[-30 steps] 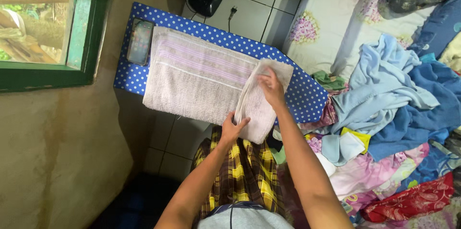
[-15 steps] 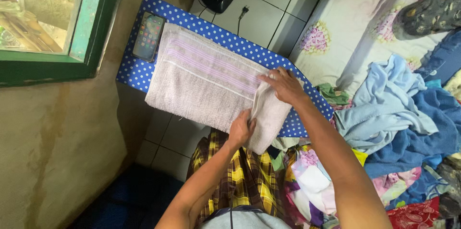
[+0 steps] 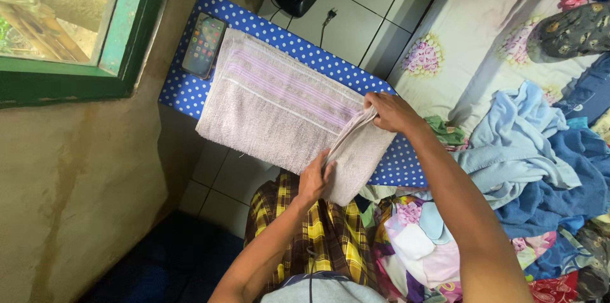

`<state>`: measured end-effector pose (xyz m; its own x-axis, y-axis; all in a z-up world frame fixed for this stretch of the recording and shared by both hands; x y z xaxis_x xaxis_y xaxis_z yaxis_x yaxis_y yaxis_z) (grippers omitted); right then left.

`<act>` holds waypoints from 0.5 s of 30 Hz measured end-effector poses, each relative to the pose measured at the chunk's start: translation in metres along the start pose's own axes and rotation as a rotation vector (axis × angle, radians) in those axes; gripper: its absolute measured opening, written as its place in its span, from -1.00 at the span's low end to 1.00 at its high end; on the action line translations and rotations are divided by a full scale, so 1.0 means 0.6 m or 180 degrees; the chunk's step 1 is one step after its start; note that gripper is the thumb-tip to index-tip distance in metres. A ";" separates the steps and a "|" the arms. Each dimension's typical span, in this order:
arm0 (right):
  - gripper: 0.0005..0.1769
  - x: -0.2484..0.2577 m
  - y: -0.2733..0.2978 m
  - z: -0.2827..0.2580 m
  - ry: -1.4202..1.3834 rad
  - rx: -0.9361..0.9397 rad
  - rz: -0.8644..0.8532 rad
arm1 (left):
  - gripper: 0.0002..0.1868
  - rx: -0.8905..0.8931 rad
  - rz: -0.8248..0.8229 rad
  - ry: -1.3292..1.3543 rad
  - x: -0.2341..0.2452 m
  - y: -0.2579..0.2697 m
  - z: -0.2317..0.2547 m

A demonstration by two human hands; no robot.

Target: The person folds a light pink towel on a blue polka-dotted ironing board, then folds a light blue towel on the same board. The folded towels are placed on a nearby bed. The task is performed by hand without tools.

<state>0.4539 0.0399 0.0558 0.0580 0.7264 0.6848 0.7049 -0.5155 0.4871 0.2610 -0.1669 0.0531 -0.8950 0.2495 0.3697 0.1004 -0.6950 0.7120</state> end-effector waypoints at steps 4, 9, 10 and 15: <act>-0.19 0.005 -0.018 -0.017 -0.0054 0.0462 0.0924 | -0.58 -0.0082 0.0219 -0.0155 0.013 -0.016 -0.008; -0.19 -0.028 -0.043 -0.033 -0.0341 0.0129 0.1201 | -0.65 -0.0165 0.0381 -0.0377 0.027 -0.011 -0.014; -0.18 -0.029 -0.045 -0.038 -0.0231 0.0032 0.1285 | -0.66 -0.0105 0.0366 -0.0417 0.029 -0.010 -0.015; -0.16 -0.015 -0.011 -0.051 0.0398 -0.0309 0.1771 | -0.68 0.0194 0.0423 -0.0774 0.026 -0.008 -0.019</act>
<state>0.4269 0.0228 0.0633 0.3134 0.2777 0.9081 0.5238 -0.8482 0.0787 0.2413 -0.1673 0.0484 -0.7424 0.3186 0.5893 0.2424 -0.6923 0.6796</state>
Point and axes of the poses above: each hand's wrist, its own y-axis away from the middle knuckle, its own x-axis out of the back of the hand, z = x × y, the point moved 7 cm from there along -y, towards the middle knuckle, and after that the axes turned 11 degrees about x, right-handed, at the moved point
